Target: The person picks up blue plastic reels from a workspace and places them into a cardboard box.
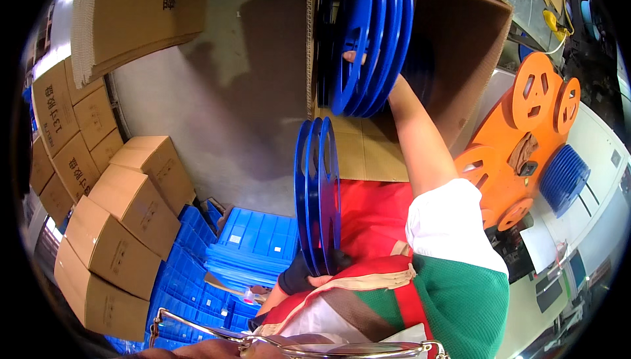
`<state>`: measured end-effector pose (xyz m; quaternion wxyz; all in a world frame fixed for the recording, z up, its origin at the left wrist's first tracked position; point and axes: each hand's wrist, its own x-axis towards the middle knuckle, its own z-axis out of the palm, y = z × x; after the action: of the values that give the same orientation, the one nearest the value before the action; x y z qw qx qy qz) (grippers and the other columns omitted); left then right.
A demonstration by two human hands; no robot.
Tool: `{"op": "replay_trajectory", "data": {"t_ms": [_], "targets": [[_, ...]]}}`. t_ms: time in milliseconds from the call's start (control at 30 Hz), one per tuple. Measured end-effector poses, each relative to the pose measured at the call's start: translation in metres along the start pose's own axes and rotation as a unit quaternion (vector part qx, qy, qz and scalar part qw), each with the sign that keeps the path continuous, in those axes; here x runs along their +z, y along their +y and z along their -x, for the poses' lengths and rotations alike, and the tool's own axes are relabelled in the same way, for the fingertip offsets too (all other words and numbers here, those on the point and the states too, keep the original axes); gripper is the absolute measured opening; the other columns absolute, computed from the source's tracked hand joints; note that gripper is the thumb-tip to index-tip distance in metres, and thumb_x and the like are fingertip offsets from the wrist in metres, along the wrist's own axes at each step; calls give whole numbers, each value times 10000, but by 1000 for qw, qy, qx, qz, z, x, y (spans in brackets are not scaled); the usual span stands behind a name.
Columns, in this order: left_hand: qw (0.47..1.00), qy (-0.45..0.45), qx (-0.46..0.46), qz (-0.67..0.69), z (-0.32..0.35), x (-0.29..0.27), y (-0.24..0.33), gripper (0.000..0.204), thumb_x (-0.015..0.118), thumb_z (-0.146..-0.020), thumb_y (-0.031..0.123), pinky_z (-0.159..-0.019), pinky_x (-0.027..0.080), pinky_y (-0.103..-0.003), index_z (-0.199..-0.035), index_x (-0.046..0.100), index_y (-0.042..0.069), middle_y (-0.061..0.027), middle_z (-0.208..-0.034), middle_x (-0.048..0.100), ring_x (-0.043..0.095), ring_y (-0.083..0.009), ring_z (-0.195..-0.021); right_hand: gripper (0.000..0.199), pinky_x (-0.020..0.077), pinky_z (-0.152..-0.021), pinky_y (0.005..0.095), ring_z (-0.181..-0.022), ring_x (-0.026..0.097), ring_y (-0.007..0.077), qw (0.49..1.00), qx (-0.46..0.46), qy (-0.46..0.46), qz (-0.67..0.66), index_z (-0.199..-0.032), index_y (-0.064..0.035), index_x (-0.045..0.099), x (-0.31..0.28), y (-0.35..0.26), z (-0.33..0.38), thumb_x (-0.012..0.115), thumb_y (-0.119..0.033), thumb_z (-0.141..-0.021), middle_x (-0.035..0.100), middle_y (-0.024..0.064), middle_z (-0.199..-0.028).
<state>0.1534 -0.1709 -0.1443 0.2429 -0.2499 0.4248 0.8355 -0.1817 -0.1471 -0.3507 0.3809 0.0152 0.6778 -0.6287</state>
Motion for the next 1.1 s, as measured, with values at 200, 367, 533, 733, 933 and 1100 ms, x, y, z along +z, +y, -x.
{"op": "replay_trajectory", "data": {"t_ms": [200,367,533,733,933,1100], "targets": [[998,-4,-26,64,9,-14,-6,446,672,-769,129,-911,432,-314,-1175,529,13,-106,-1098,619,586,-210,-1031,577,472,-825,341,-932,561,215,998,59,-23,-15,-1134,-13,521,5,27,-18,748,-307,-692,573,120,-1019],[998,-12,-36,57,8,-16,-3,456,658,-777,122,-911,433,-309,-1195,512,14,-105,-1103,617,588,-205,-1028,614,461,-846,348,-966,547,219,993,102,-45,-26,-1156,-14,504,1,25,-13,742,-336,-691,559,132,-1053],[999,-12,-27,37,5,-16,-4,460,661,-778,132,-910,433,-308,-1195,510,12,-109,-1110,613,588,-207,-1027,651,451,-867,354,-1001,534,224,986,145,-82,-27,-1178,-15,487,1,32,-14,737,-365,-690,545,144,-1087],[993,1,-87,84,4,-13,3,450,676,-772,156,-885,447,-312,-1175,532,18,-114,-1096,618,600,-209,-997,695,438,-893,362,-1043,517,229,971,202,-125,-20,-1204,-16,467,-4,81,-50,730,-401,-688,529,158,-1128],[989,-6,-91,119,-1,-1,-7,453,677,-782,188,-870,452,-316,-1175,529,19,-111,-1090,616,601,-206,-976,811,149,-1088,384,-1319,239,261,959,200,65,-190,-1391,-17,223,-12,119,-19,354,-620,-865,264,180,-1424],[994,-77,-63,53,-38,8,43,492,649,-814,209,-934,400,-321,-1223,475,0,-119,-1146,582,554,-193,-1057,500,473,-767,329,-824,588,193,957,249,-40,-141,-1032,-15,532,-46,113,120,385,-481,-923,598,101,-914]]}}
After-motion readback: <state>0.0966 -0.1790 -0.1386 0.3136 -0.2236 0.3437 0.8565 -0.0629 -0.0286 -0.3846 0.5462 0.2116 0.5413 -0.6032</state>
